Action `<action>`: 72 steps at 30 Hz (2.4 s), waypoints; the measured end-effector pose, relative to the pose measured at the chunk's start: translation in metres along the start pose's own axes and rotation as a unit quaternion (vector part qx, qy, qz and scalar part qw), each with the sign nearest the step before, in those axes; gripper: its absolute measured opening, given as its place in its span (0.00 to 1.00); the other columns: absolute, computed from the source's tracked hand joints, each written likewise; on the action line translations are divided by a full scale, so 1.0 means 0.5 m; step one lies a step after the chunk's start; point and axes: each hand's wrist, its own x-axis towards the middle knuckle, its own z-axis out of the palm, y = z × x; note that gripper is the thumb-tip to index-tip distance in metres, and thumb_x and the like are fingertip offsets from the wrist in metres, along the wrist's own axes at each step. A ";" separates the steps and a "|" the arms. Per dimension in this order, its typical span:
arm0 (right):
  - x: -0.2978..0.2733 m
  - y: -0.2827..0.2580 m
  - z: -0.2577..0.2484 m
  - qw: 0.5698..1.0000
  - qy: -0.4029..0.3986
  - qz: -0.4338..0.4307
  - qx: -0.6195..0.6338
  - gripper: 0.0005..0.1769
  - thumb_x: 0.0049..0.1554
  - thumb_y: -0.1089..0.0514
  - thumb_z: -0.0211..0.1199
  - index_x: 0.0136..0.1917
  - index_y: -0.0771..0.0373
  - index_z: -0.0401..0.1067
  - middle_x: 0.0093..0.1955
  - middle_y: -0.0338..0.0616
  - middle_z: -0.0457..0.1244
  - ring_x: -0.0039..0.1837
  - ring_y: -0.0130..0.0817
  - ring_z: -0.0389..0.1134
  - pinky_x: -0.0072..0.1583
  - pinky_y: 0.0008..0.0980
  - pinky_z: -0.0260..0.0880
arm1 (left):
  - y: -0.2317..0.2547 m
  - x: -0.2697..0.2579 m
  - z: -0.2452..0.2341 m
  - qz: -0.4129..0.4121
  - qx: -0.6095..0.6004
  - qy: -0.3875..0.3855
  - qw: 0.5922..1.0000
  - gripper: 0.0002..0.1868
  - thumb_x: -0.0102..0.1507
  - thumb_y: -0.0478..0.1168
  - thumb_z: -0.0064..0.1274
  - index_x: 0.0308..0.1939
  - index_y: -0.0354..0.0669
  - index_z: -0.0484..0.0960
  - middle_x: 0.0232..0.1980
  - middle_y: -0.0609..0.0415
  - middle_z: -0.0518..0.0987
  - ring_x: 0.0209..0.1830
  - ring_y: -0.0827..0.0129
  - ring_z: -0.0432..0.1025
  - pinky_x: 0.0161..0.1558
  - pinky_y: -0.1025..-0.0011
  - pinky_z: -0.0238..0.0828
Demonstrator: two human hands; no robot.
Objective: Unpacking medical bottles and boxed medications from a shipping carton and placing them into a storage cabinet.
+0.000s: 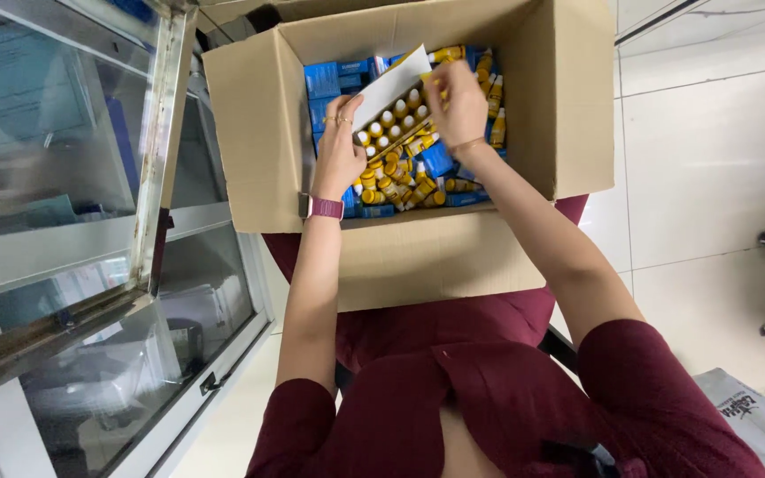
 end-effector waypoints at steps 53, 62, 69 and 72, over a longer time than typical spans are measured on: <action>-0.081 0.313 0.160 0.855 -0.148 0.310 0.390 0.26 0.59 0.48 0.70 0.61 0.69 0.70 0.51 0.50 0.71 0.46 0.38 0.75 0.47 0.37 0.78 | -0.018 0.001 0.071 0.051 0.278 -0.166 0.945 0.50 0.57 0.35 0.61 0.80 0.74 0.58 0.73 0.44 0.64 0.63 0.43 0.68 0.53 0.56 0.78; -0.078 0.400 0.187 0.849 -0.057 0.387 0.356 0.26 0.64 0.40 0.59 0.55 0.67 0.73 0.43 0.46 0.69 0.35 0.33 0.70 0.35 0.34 0.70 | 0.233 0.023 -0.118 0.062 0.157 -0.004 0.986 0.24 0.55 0.51 0.65 0.55 0.59 0.86 0.55 0.48 0.82 0.50 0.54 0.78 0.48 0.59 0.77; -0.052 0.308 0.135 0.871 -0.101 0.369 0.308 0.24 0.62 0.41 0.58 0.56 0.64 0.75 0.41 0.41 0.71 0.34 0.30 0.69 0.34 0.32 0.69 | 0.559 0.085 -0.448 0.219 -0.012 0.168 0.961 0.19 0.63 0.43 0.63 0.56 0.38 0.85 0.53 0.47 0.85 0.54 0.61 0.81 0.59 0.65 0.78; -0.052 0.323 0.150 0.882 -0.127 0.358 0.277 0.23 0.62 0.41 0.58 0.55 0.62 0.76 0.42 0.42 0.72 0.36 0.33 0.70 0.37 0.35 0.69 | 0.642 0.153 -0.519 0.279 -0.028 0.266 0.922 0.17 0.72 0.42 0.60 0.59 0.32 0.83 0.57 0.44 0.85 0.57 0.65 0.80 0.62 0.70 0.76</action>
